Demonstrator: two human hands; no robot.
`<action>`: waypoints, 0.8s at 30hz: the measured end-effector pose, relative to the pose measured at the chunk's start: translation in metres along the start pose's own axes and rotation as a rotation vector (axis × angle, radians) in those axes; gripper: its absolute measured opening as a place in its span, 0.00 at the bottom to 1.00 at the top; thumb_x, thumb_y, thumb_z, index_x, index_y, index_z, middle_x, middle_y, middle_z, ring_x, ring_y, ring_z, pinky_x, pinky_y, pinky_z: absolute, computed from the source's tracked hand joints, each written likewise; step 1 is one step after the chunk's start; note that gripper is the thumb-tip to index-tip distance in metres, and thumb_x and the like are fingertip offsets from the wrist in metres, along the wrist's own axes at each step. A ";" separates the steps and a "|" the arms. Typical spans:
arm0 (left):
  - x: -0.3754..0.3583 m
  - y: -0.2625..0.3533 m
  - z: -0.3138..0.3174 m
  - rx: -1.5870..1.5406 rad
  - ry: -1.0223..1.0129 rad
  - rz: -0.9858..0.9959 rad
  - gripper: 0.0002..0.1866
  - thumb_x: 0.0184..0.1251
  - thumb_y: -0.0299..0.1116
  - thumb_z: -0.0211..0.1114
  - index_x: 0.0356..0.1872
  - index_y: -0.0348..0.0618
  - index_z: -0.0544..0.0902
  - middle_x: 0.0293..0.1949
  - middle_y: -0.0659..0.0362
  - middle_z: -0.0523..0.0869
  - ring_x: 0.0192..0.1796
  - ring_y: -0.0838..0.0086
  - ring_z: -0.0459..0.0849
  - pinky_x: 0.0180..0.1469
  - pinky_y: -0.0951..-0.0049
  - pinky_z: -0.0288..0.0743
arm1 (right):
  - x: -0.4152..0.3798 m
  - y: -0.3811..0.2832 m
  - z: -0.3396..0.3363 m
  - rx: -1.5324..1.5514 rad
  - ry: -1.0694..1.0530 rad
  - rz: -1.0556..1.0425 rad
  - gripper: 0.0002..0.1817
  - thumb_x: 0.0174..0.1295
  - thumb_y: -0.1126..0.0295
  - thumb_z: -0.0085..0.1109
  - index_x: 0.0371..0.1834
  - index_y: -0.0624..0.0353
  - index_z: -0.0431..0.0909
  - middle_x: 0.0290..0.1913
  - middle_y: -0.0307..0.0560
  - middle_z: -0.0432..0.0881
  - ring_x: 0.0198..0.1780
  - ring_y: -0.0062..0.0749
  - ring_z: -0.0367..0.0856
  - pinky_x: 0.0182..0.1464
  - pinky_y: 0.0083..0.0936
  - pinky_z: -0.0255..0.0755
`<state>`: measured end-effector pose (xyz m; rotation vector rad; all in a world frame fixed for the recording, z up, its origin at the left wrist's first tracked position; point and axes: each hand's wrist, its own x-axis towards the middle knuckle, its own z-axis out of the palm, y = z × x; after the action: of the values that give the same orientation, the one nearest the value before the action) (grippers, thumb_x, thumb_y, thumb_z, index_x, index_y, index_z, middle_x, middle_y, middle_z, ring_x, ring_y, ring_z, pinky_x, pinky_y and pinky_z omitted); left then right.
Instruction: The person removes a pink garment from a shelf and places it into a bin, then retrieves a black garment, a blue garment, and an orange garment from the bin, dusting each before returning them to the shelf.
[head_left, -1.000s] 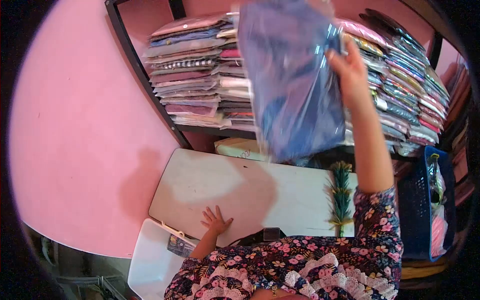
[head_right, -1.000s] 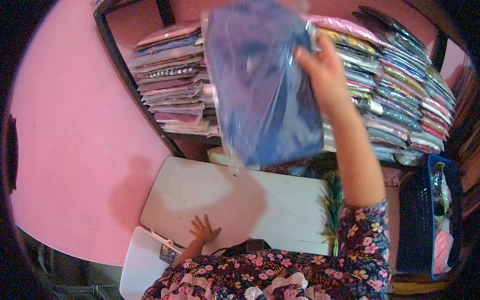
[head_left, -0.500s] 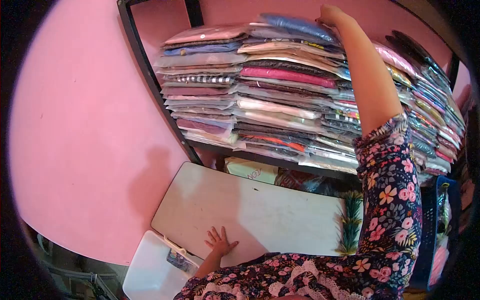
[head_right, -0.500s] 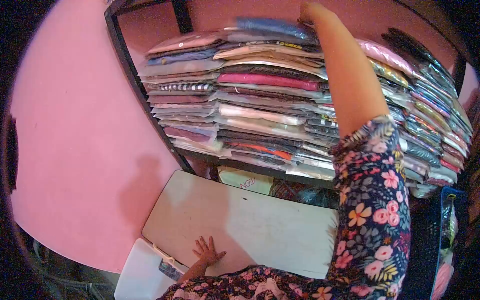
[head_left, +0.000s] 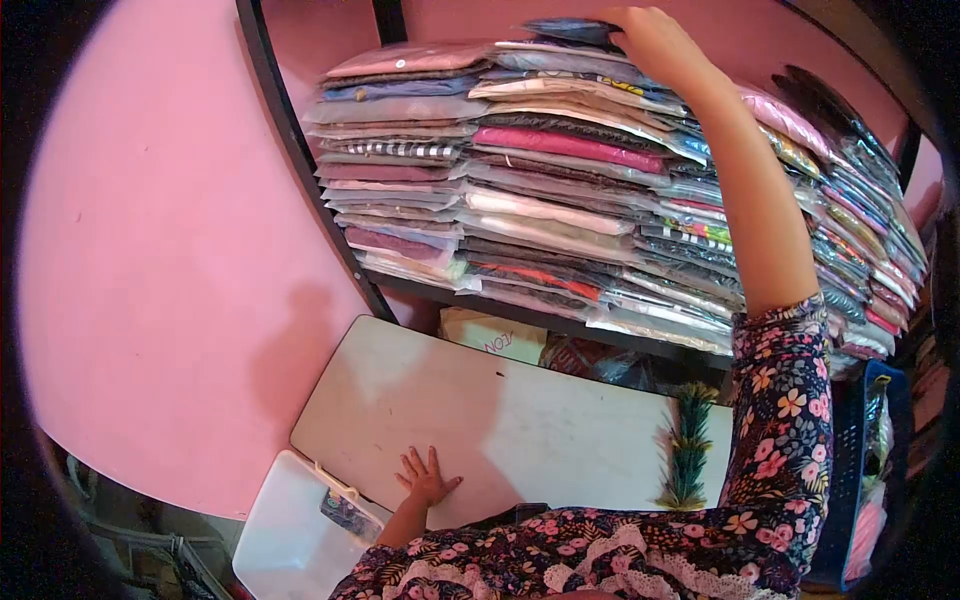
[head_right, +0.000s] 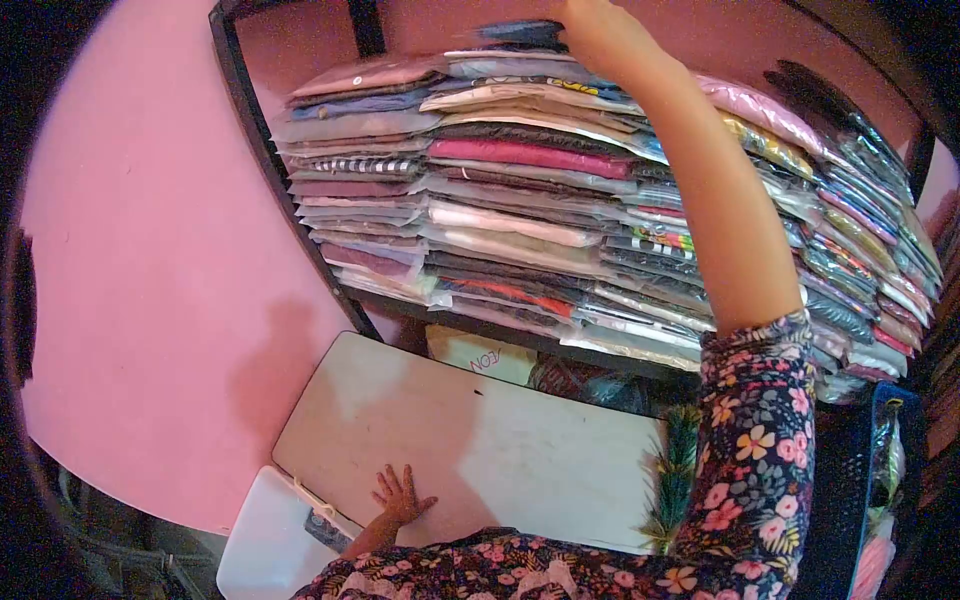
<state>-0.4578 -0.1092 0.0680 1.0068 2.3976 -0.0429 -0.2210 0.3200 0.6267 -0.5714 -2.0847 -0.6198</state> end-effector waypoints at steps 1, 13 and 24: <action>0.000 0.001 -0.001 0.002 0.002 0.000 0.58 0.50 0.73 0.55 0.74 0.58 0.34 0.72 0.43 0.23 0.72 0.42 0.19 0.63 0.28 0.24 | 0.004 0.009 0.015 -0.001 0.002 0.002 0.12 0.52 0.71 0.58 0.41 0.58 0.81 0.37 0.61 0.82 0.40 0.57 0.80 0.44 0.47 0.73; -0.004 -0.001 0.002 -0.008 0.037 0.021 0.58 0.50 0.74 0.55 0.74 0.57 0.35 0.72 0.42 0.23 0.72 0.42 0.19 0.63 0.27 0.23 | -0.002 0.001 0.021 0.057 0.005 -0.197 0.11 0.59 0.67 0.56 0.45 0.51 0.78 0.40 0.48 0.82 0.40 0.48 0.80 0.43 0.38 0.75; -0.009 0.006 -0.008 0.009 0.007 -0.005 0.57 0.51 0.74 0.54 0.74 0.57 0.36 0.73 0.43 0.25 0.72 0.43 0.20 0.63 0.27 0.26 | -0.004 -0.001 0.030 -0.040 0.035 -0.256 0.07 0.59 0.65 0.56 0.37 0.52 0.81 0.36 0.41 0.83 0.38 0.44 0.81 0.40 0.38 0.75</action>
<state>-0.4524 -0.1091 0.0798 1.0073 2.4084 -0.0517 -0.2380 0.3372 0.6076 -0.3148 -2.1329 -0.8134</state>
